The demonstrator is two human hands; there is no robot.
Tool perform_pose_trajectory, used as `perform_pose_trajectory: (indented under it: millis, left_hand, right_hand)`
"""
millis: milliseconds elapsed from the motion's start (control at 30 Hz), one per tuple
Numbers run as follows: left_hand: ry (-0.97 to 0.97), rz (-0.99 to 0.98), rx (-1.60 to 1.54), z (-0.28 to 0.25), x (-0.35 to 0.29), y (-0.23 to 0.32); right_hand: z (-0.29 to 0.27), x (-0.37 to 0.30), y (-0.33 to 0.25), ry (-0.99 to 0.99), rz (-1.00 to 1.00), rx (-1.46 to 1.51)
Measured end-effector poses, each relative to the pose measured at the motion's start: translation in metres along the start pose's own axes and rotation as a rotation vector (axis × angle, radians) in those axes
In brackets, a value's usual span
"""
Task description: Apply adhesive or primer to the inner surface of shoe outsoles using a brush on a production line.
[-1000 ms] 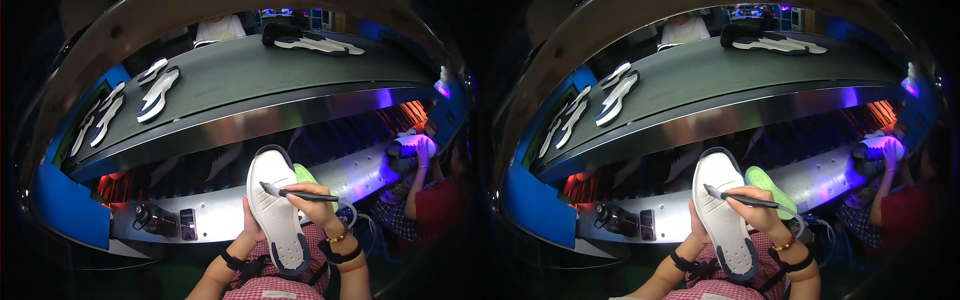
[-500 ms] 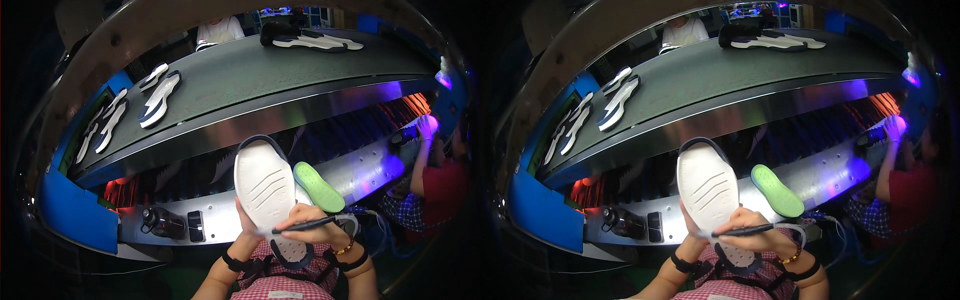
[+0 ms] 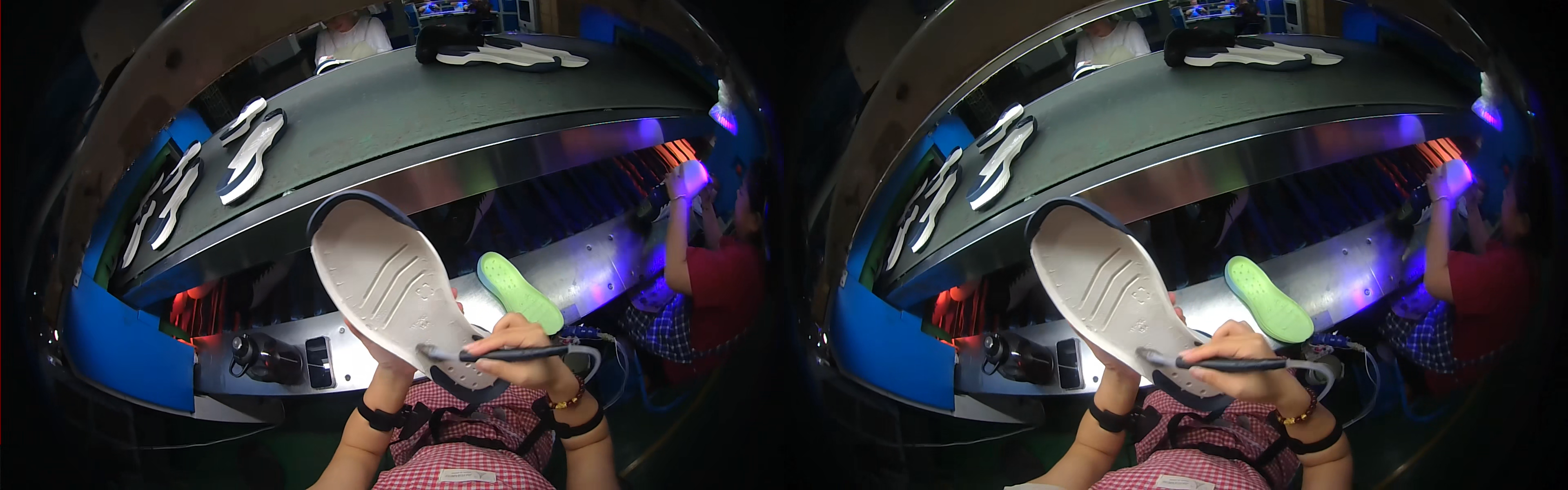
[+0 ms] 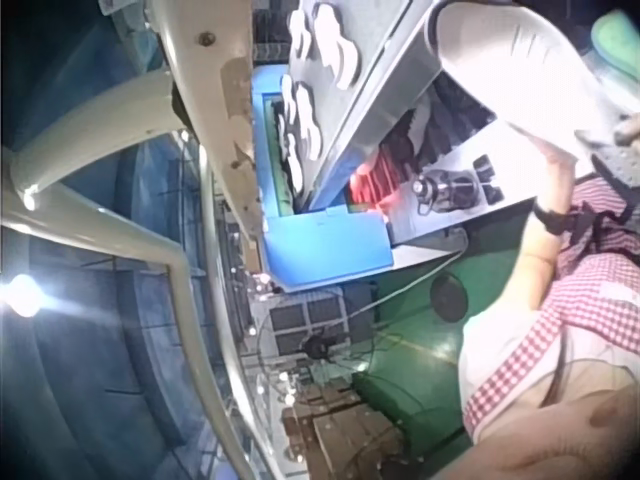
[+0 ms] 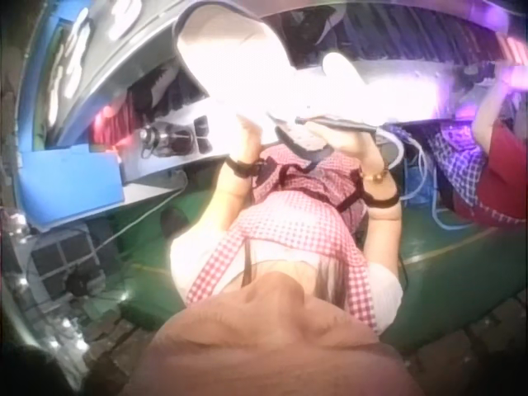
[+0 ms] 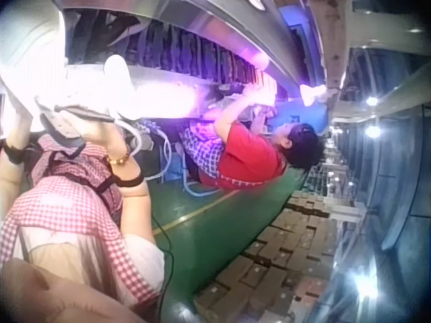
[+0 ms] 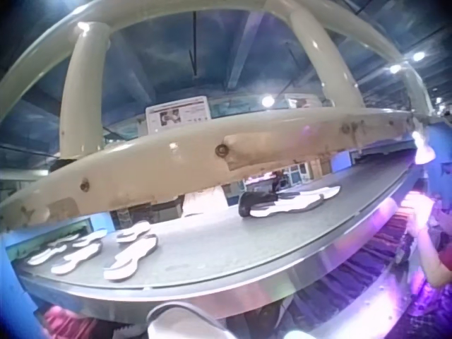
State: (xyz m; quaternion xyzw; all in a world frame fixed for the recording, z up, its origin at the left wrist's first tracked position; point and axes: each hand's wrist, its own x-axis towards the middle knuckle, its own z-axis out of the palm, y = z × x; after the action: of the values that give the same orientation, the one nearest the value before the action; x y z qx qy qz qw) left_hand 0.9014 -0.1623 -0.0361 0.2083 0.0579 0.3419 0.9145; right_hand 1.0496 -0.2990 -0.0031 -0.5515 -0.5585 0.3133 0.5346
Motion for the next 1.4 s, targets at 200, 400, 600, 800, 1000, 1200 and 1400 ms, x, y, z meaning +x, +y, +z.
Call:
perform_pose_trajectory:
  millis: [200,400,600,800,1000,1200,1400]
  left_hand:
    - [-0.257,0.034,-0.130,-0.016,0.009,0.010]
    - [-0.295,0.112,-0.100,-0.011,0.013,0.014]
    - [-0.274,0.129,-0.138,-0.001,0.016,0.023]
    - [-0.339,0.138,-0.194,-0.013,0.017,0.035]
    - [-0.317,0.205,0.000,0.004,0.021,0.038]
    - [-0.148,0.252,0.087,0.025,0.023,0.043]
    - [0.218,0.321,0.281,0.037,0.011,0.019]
  right_hand:
    - [-0.003,-0.003,-0.006,-0.084,-0.188,0.031]
    - [-0.003,-0.003,-0.009,-0.082,-0.219,-0.131]
    - [-0.008,-0.009,-0.007,0.047,-0.160,-0.210]
    - [-0.021,-0.020,0.000,-0.108,-0.164,0.203]
    - [-0.013,-0.022,0.010,-0.149,-0.122,0.056]
    - [-0.018,-0.025,0.023,0.030,0.075,0.221]
    - [0.002,-0.034,0.012,0.307,0.208,0.868]
